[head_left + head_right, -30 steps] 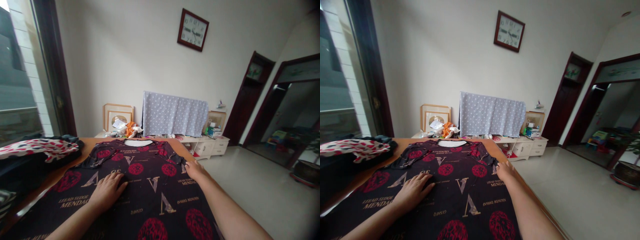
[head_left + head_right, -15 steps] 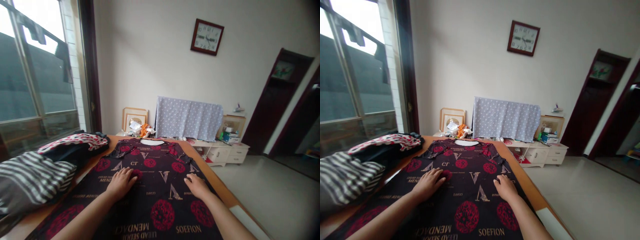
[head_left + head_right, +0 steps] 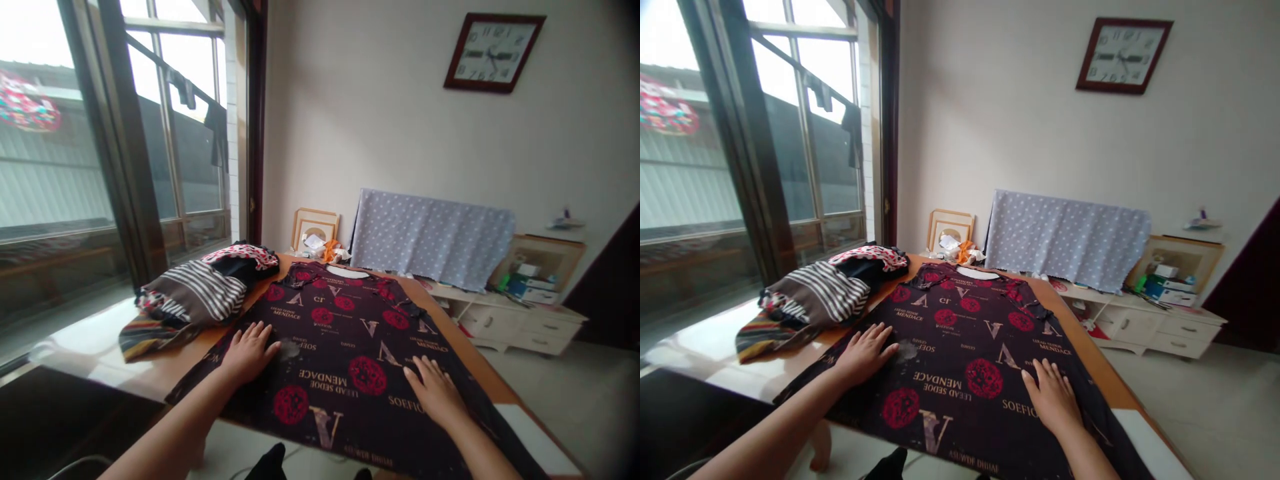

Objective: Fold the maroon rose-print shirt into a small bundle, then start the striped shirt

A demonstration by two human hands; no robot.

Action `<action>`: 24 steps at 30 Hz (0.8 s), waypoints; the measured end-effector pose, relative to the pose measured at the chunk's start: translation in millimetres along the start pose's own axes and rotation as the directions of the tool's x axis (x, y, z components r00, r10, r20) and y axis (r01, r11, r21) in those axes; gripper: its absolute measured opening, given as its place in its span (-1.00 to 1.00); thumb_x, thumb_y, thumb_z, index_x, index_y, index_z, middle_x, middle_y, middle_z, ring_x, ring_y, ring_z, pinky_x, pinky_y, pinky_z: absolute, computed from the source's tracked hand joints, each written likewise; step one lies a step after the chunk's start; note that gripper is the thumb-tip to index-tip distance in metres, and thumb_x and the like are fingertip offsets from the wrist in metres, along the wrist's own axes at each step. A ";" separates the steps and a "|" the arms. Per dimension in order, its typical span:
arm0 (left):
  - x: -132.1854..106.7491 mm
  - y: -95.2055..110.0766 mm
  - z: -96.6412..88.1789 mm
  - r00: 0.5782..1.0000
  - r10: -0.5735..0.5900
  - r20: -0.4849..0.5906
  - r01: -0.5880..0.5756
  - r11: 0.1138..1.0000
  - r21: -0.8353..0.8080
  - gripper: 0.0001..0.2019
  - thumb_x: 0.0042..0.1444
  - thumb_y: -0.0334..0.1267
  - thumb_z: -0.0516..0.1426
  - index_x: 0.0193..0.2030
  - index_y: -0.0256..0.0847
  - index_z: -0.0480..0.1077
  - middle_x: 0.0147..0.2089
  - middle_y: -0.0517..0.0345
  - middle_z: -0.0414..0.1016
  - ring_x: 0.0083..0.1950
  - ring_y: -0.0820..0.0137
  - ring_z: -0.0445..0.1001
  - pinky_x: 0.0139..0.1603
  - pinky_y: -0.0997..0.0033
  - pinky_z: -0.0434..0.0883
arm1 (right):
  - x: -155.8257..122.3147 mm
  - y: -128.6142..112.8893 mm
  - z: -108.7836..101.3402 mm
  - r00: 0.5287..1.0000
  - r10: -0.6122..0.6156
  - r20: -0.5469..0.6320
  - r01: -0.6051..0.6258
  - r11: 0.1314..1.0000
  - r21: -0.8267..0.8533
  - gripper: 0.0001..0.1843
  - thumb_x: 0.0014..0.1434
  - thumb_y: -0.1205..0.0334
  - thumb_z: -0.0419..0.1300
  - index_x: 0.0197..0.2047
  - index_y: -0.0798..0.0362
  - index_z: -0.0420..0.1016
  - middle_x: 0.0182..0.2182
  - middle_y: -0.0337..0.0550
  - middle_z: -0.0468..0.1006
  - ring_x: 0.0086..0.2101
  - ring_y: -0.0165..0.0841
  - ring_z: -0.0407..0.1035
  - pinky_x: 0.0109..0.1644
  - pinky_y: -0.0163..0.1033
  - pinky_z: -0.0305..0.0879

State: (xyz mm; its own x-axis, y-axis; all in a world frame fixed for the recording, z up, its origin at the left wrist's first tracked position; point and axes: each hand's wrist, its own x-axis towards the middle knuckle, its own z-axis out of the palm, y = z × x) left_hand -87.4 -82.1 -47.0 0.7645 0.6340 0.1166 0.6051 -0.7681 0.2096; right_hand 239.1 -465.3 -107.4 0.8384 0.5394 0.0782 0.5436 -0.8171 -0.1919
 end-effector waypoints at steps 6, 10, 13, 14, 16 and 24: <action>-19.1 -27.7 -7.9 0.996 -0.067 -0.056 0.070 0.996 0.055 -0.25 0.29 0.29 -0.16 0.45 -0.14 0.18 0.52 -0.15 0.09 0.54 -0.05 -0.03 0.42 -0.25 -0.05 | -2.4 -1.3 -5.1 1.000 -0.006 0.008 0.006 1.000 -0.016 -0.26 0.36 -0.18 -0.13 0.44 0.07 0.20 0.44 0.06 0.10 0.43 -0.06 -0.12 0.44 0.12 -0.11; -25.5 -42.0 -11.4 0.999 -0.037 -0.033 0.040 0.995 0.091 -0.26 0.31 0.23 -0.13 0.46 -0.20 0.16 0.52 -0.19 0.08 0.55 -0.01 -0.05 0.42 -0.19 0.00 | -5.1 -3.8 -21.6 0.998 -0.015 0.061 0.015 1.000 0.005 -0.28 0.38 -0.17 -0.14 0.43 0.07 0.22 0.44 0.07 0.10 0.43 -0.07 -0.10 0.43 0.11 -0.09; -25.8 -45.8 -9.8 0.999 -0.038 -0.024 0.040 0.994 0.102 -0.25 0.30 0.22 -0.12 0.47 -0.23 0.13 0.53 -0.21 0.04 0.55 -0.01 -0.08 0.42 -0.21 -0.02 | -10.7 -2.7 -32.8 0.998 0.016 0.056 -0.016 1.000 0.000 -0.29 0.39 -0.16 -0.15 0.42 0.08 0.25 0.42 0.09 0.13 0.42 -0.07 -0.07 0.42 0.12 -0.09; -25.4 -45.9 -9.2 0.999 -0.040 -0.026 0.042 0.994 0.102 -0.25 0.30 0.22 -0.12 0.47 -0.23 0.13 0.54 -0.22 0.03 0.56 -0.01 -0.09 0.42 -0.22 -0.03 | -13.5 -1.5 -34.6 0.999 0.033 0.039 -0.032 0.999 -0.010 -0.29 0.39 -0.16 -0.15 0.41 0.09 0.25 0.42 0.10 0.13 0.42 -0.06 -0.07 0.43 0.12 -0.10; -24.3 -45.2 -8.4 0.999 -0.036 -0.026 0.038 0.994 0.102 -0.25 0.30 0.21 -0.12 0.47 -0.23 0.13 0.54 -0.21 0.02 0.56 -0.01 -0.11 0.42 -0.23 -0.04 | -19.9 2.1 -34.6 0.998 0.062 0.008 -0.062 0.998 -0.029 -0.28 0.39 -0.16 -0.14 0.42 0.10 0.23 0.43 0.09 0.11 0.43 -0.05 -0.10 0.43 0.14 -0.12; -22.6 -44.8 -11.3 0.999 -0.035 -0.038 0.038 0.997 0.072 -0.28 0.26 0.20 -0.08 0.44 -0.16 0.21 0.53 -0.17 0.07 0.55 -0.02 -0.08 0.42 -0.25 -0.05 | -35.3 11.0 -26.4 0.996 0.089 0.005 -0.089 0.996 -0.015 -0.27 0.38 -0.17 -0.15 0.46 0.03 0.15 0.44 0.02 0.11 0.43 -0.09 -0.11 0.44 0.13 -0.16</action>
State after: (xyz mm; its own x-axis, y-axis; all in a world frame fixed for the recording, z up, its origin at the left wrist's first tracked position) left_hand -134.3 -61.0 -48.0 0.7337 0.6637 0.1455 0.6481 -0.7479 0.1436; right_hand 216.5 -498.7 -86.4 0.8835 0.4651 0.0558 0.4670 -0.8651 -0.1830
